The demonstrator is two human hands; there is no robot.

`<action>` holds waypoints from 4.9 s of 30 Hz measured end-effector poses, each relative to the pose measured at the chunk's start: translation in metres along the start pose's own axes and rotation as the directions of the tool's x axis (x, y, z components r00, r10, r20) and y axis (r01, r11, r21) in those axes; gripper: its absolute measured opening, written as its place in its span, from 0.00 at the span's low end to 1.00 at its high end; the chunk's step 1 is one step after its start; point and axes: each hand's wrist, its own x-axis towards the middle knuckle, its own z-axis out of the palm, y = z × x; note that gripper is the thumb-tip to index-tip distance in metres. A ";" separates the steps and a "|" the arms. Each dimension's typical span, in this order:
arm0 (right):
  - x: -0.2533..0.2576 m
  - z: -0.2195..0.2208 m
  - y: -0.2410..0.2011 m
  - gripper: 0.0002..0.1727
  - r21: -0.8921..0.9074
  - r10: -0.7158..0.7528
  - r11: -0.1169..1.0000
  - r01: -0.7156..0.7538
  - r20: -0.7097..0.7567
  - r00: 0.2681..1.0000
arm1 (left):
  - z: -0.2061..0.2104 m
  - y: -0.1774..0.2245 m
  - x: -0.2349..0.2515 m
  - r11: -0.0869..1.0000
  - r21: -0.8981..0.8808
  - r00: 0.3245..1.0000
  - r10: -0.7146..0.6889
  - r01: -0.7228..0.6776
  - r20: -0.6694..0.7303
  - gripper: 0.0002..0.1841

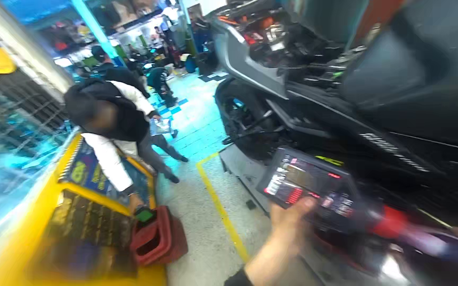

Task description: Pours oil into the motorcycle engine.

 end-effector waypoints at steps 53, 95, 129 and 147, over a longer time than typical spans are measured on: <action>-0.010 -0.006 0.032 0.43 0.034 0.106 0.994 -0.102 -0.130 0.986 | 0.012 -0.005 0.013 0.987 0.045 0.984 0.150 -0.154 0.098 0.36; -0.011 -0.007 0.034 0.45 0.047 0.104 0.994 -0.099 -0.126 0.987 | 0.012 -0.004 0.015 0.996 0.014 0.984 0.086 -0.089 0.157 0.36; -0.010 -0.007 0.033 0.43 0.037 0.103 0.994 -0.099 -0.126 0.987 | 0.013 -0.007 0.015 0.999 -0.001 0.992 0.052 -0.052 0.111 0.35; -0.010 -0.008 0.033 0.45 0.042 0.104 0.994 -0.100 -0.116 0.988 | 0.007 -0.013 0.015 0.999 -0.026 0.996 0.025 -0.023 0.088 0.34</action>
